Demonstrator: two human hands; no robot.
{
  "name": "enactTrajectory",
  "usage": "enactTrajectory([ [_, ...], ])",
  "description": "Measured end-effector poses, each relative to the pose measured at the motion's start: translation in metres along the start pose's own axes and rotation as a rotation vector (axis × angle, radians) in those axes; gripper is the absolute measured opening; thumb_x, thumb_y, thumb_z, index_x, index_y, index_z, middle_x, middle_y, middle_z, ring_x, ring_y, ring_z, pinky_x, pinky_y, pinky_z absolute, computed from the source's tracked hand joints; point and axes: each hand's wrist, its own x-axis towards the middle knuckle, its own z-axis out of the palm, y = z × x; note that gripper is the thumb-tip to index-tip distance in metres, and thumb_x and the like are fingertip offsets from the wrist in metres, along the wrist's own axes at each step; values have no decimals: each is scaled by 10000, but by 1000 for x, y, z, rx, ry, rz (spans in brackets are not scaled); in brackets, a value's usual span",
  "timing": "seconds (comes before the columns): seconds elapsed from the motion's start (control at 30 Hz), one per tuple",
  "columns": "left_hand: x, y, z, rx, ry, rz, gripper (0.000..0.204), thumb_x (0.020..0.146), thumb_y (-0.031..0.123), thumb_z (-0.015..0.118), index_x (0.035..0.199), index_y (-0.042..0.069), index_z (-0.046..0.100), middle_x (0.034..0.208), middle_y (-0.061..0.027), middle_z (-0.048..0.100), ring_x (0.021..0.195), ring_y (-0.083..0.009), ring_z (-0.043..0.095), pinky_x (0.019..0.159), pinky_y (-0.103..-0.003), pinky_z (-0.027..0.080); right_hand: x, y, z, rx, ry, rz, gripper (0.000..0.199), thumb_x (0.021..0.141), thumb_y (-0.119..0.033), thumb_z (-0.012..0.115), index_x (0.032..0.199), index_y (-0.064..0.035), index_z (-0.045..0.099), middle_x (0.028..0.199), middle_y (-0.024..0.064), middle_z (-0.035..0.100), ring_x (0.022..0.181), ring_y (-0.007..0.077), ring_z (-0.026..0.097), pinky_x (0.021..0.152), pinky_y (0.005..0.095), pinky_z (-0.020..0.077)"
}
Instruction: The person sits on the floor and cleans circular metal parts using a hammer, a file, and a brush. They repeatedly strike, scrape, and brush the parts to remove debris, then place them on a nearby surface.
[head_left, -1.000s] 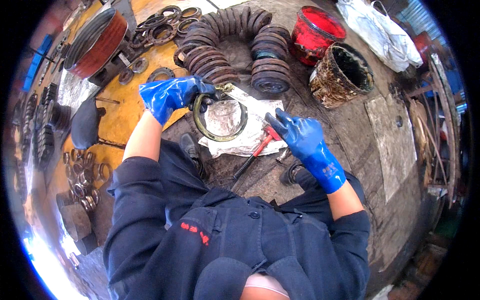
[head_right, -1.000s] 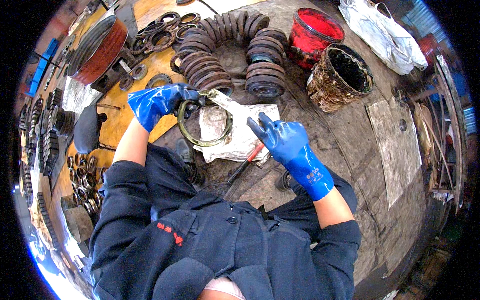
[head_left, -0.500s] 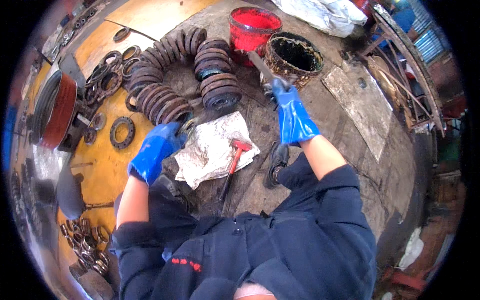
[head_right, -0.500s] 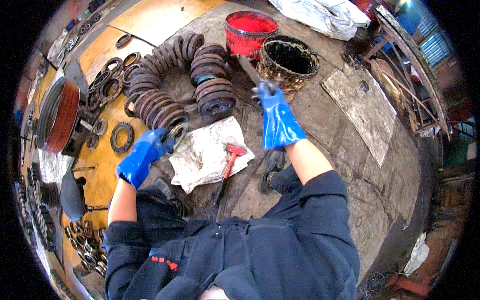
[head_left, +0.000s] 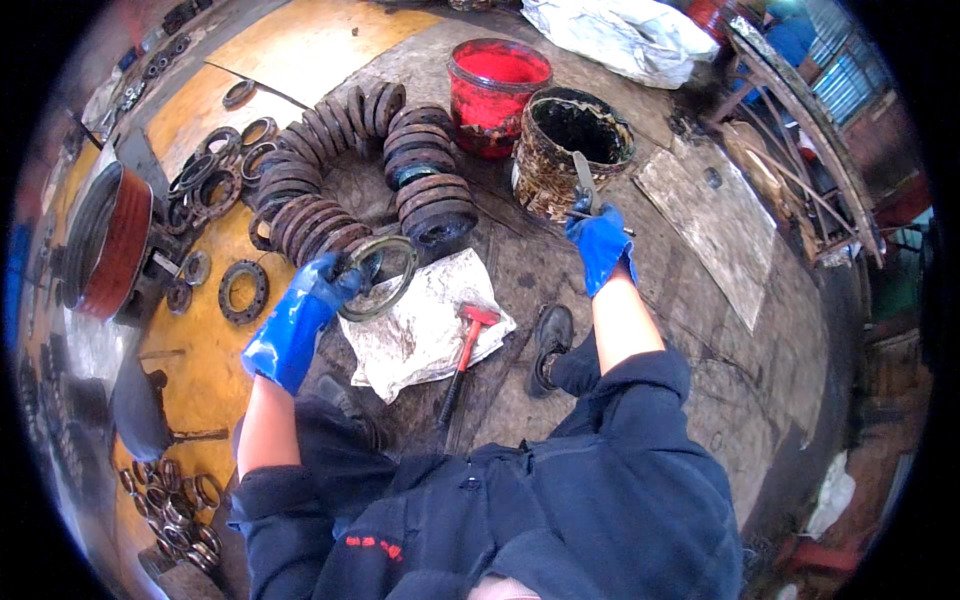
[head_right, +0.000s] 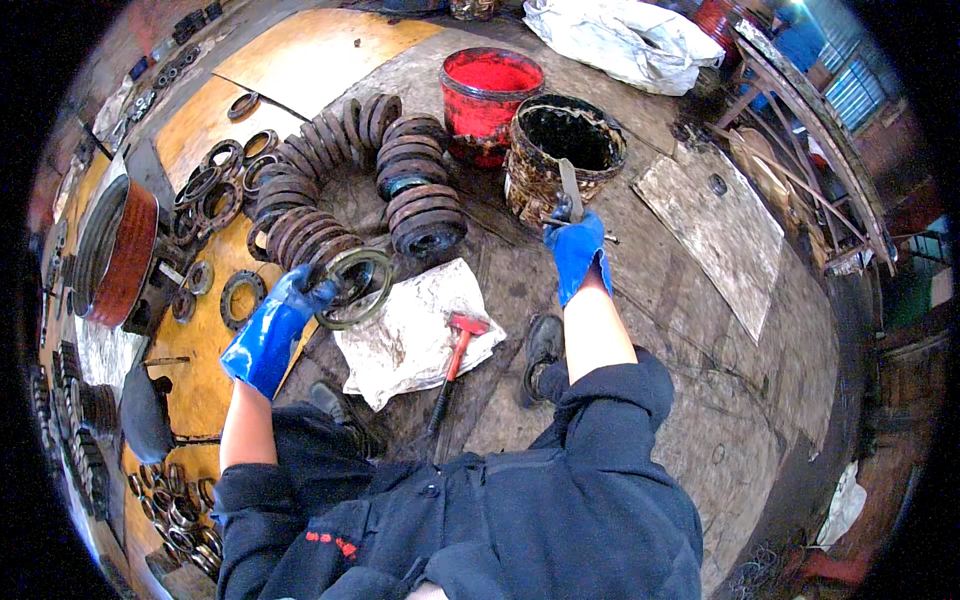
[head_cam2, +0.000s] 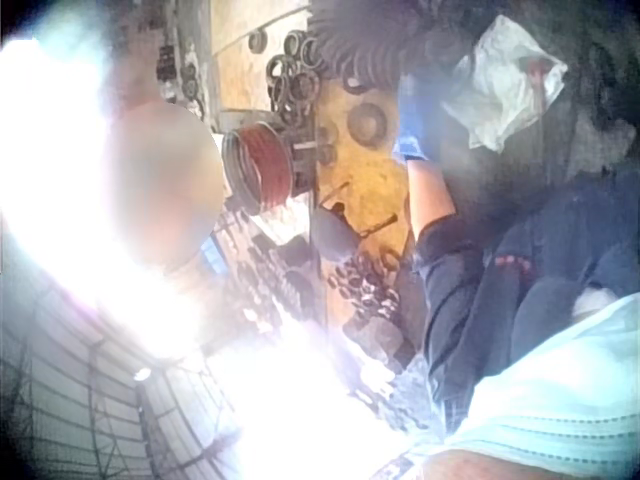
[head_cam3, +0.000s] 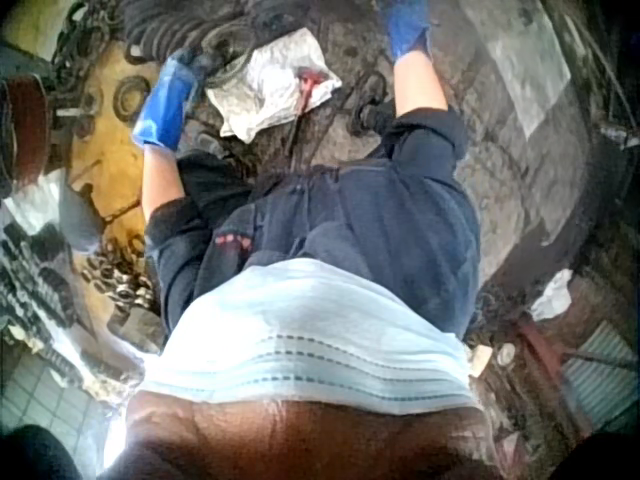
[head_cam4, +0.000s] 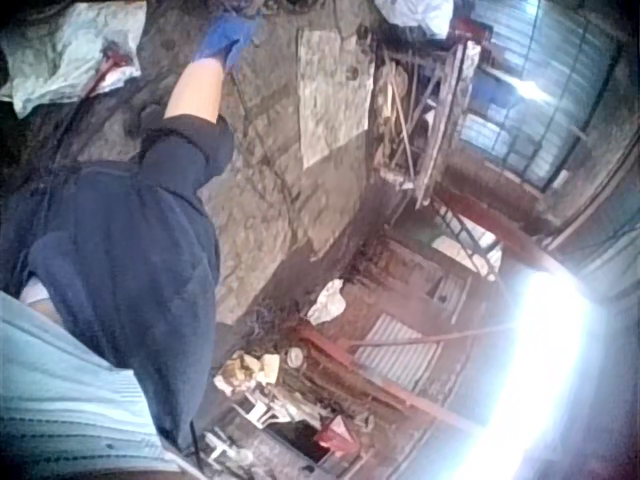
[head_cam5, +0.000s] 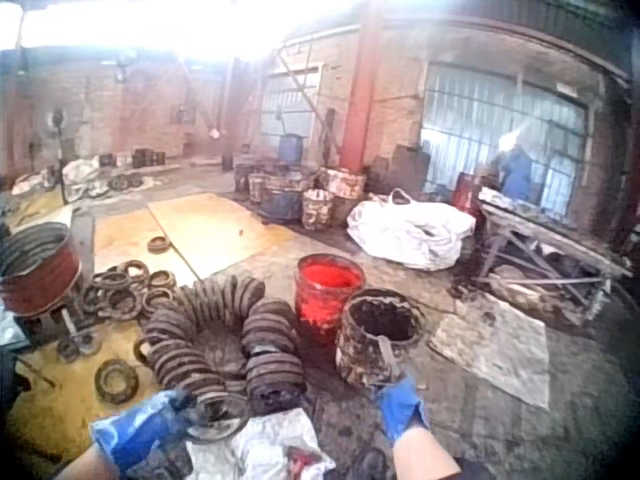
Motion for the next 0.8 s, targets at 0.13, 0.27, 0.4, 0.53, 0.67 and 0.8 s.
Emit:
enactTrajectory([
  [0.13,-11,18,-12,-525,-60,79,368,934,207,651,1196,-45,593,1057,-81,687,934,-173,656,863,-306,515,-78,22,48,-80,180,-43,303,986,-158,414,1187,32,537,951,124,669,700,186,644,578,332,549],
  [0.27,0,11,-12,-765,-101,86,335,946,219,635,1181,-16,603,1036,-86,687,916,-162,660,820,-296,530,-105,35,61,-1012,-236,-114,416,1021,-360,449,1121,11,608,884,103,684,635,152,608,513,263,447],
  [0.4,-6,18,-20,-545,-25,124,310,949,260,634,1126,5,637,1001,-66,684,849,-132,633,752,-271,504,-167,73,77,-1501,-944,-393,431,1023,-326,489,1308,-10,562,1026,93,692,844,94,616,535,224,456],
  [0.53,-5,3,-24,-434,-29,37,379,953,311,609,1184,11,635,1075,-77,682,1010,-154,590,933,-307,437,-212,99,90,-1873,-1242,-243,534,900,-174,621,1411,-94,491,1013,52,672,731,208,647,554,358,514],
  [0.67,-7,1,-20,-215,90,55,342,940,314,619,1128,32,664,962,-46,678,846,-118,566,786,-278,454,-232,117,85,-2239,-1720,-1265,552,837,-222,663,1372,-186,531,1180,110,663,767,274,681,557,392,524],
  [0.8,-6,-11,-15,-208,25,-23,339,939,315,620,1122,33,666,943,-42,673,821,-113,556,761,-274,449,-230,123,82,-2298,-1798,-1181,516,846,-240,660,1346,-176,547,1185,109,659,751,261,685,561,392,534],
])
